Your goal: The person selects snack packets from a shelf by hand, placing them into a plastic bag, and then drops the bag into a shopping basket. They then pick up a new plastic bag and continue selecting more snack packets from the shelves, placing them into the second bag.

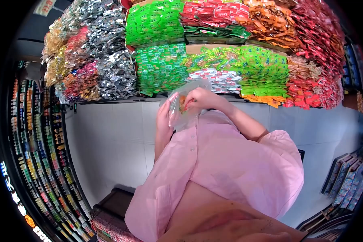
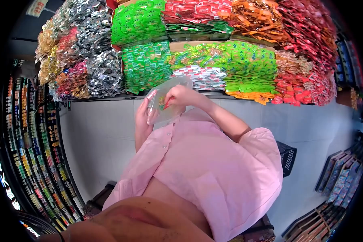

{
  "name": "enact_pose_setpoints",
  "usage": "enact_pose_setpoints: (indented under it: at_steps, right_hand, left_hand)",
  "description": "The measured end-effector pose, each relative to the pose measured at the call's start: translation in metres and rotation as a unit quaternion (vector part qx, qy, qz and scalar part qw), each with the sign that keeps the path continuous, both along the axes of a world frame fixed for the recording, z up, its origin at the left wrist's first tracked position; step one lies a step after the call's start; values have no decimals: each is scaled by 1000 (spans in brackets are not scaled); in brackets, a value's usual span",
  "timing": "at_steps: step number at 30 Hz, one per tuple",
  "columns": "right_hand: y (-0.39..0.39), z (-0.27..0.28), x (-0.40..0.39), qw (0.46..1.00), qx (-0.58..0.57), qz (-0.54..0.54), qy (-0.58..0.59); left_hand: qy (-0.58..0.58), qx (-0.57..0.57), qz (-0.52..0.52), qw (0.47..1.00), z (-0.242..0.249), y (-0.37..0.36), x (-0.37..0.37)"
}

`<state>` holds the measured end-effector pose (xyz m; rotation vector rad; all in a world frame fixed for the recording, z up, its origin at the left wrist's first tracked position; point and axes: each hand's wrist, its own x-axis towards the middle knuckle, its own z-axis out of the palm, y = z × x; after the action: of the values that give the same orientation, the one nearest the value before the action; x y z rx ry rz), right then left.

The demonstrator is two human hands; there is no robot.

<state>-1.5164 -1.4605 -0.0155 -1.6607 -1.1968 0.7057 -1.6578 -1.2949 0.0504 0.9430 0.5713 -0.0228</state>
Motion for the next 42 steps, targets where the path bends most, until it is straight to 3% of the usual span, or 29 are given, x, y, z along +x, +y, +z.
enact_pose_setpoints:
  at_steps: [4,7,9,10,13,16,20,30,32,36,42]
  right_hand:
    - [8,-3,-12,999,-44,26,14]
    - [14,-14,-16,999,-42,31,-2]
    - [15,-13,-15,998,-54,29,18]
    - [16,-16,-14,997,-59,24,45]
    - [9,-1,1,996,-54,11,67]
    - [-2,6,22,998,13,-36,58]
    - [-24,34,64,993,19,-106,40]
    - [-70,83,235,934,87,-311,-156]
    - [-75,97,261,926,90,-340,-138]
    - [-77,113,310,894,137,-372,-209]
    - [-74,129,383,812,108,-435,-375]
  left_hand:
    - [59,16,71,996,9,-13,7]
    - [3,-28,25,999,-4,1,-3]
    - [-122,-115,-92,982,-22,22,-12]
    - [-54,-28,-45,997,-20,16,-13]
    - [4,32,23,999,-8,0,-7]
    - [5,23,20,1000,-8,0,-9]
    - [-16,19,8,1000,-13,4,-13]
    - [6,35,84,996,2,-19,-7]
    - [-10,26,76,997,-5,-18,-8]
    - [-81,-40,42,995,-17,-12,-13]
    - [0,21,125,992,-4,-34,-5]
